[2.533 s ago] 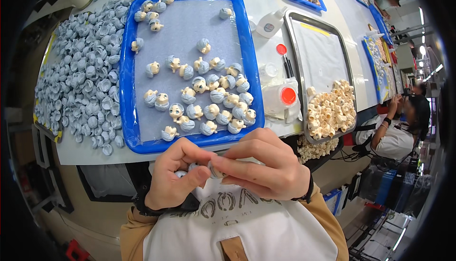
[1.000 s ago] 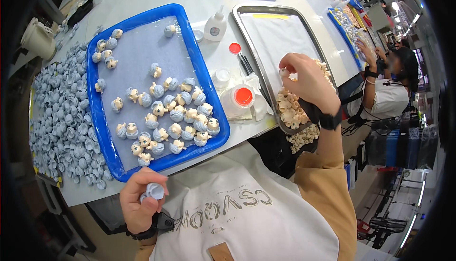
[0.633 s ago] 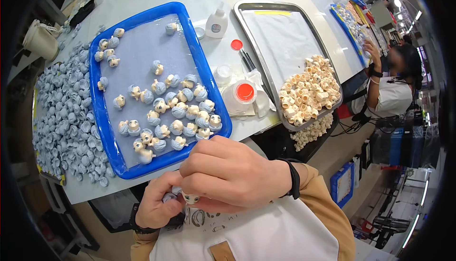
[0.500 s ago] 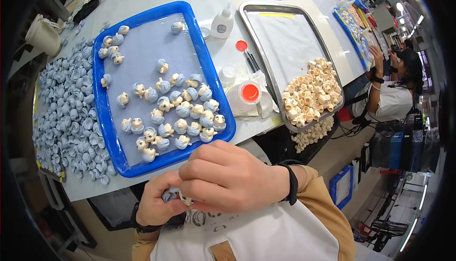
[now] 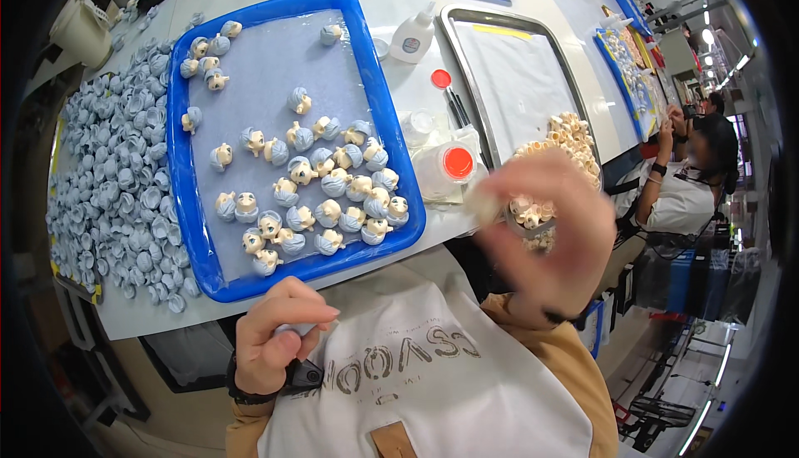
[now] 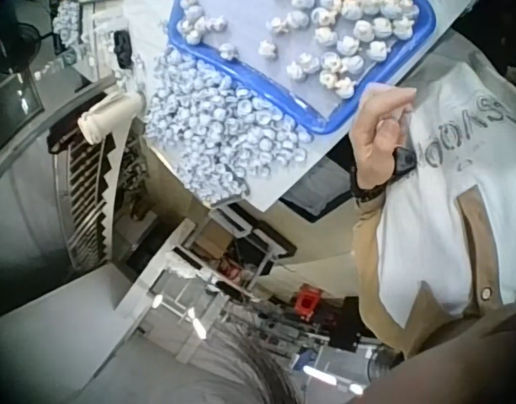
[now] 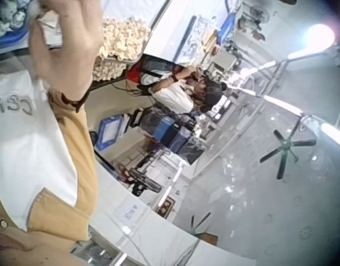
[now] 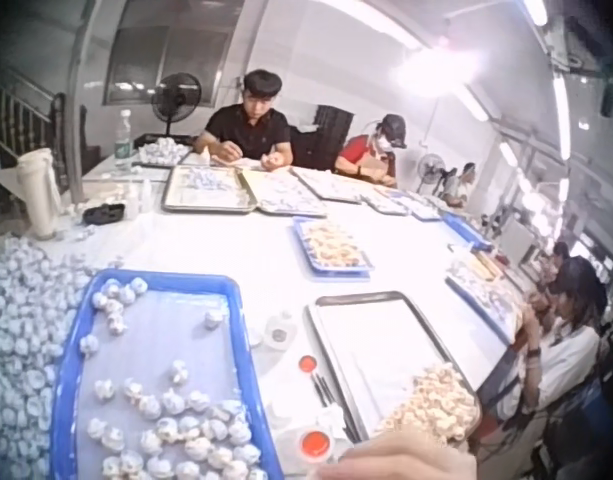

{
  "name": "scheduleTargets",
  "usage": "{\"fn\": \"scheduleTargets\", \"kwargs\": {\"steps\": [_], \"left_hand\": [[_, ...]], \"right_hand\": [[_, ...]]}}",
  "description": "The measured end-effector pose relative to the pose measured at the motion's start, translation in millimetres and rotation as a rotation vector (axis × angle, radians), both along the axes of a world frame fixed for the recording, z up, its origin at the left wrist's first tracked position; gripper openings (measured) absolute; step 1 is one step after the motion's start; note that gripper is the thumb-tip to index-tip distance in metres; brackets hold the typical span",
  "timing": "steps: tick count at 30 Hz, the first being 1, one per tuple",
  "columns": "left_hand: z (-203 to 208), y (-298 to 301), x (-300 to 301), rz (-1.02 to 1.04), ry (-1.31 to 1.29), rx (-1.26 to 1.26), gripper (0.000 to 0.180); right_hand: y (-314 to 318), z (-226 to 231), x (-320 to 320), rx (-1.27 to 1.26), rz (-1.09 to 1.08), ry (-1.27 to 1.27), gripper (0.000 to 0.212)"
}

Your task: The person repeatedly picks up small blue and beige plastic components from trays on a table. They insert the beige piece into the blue piece to form a small decorative unit and place the assembled item back onto the blue tray. The process is continuous and repetitive throughout the clip.

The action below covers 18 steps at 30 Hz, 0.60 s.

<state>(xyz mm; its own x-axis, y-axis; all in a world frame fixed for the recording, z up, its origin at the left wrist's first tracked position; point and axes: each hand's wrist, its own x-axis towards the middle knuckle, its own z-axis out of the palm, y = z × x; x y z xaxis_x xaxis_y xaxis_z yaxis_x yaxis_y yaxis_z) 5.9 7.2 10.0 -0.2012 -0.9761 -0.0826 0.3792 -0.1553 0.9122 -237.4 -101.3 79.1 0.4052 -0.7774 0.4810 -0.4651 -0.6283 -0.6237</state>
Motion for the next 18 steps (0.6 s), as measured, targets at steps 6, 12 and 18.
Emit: {"fn": "scheduleTargets", "kwargs": {"steps": [6,12,18], "left_hand": [[-7.6,2.0,-0.6,-0.003,0.004,-0.042,0.036],[-6.5,2.1,-0.1,0.022,-0.043,0.012,0.041],[-3.2,3.3,-0.5,0.087,-0.018,0.092,0.049]], "right_hand": [[-21.8,-8.8,-21.5,0.117,-0.213,0.353,0.016],[-27.0,-21.2,-14.3,0.079,-0.121,0.444,0.014],[-28.1,-19.6,-13.4,0.055,-0.123,0.560,0.013]]}}
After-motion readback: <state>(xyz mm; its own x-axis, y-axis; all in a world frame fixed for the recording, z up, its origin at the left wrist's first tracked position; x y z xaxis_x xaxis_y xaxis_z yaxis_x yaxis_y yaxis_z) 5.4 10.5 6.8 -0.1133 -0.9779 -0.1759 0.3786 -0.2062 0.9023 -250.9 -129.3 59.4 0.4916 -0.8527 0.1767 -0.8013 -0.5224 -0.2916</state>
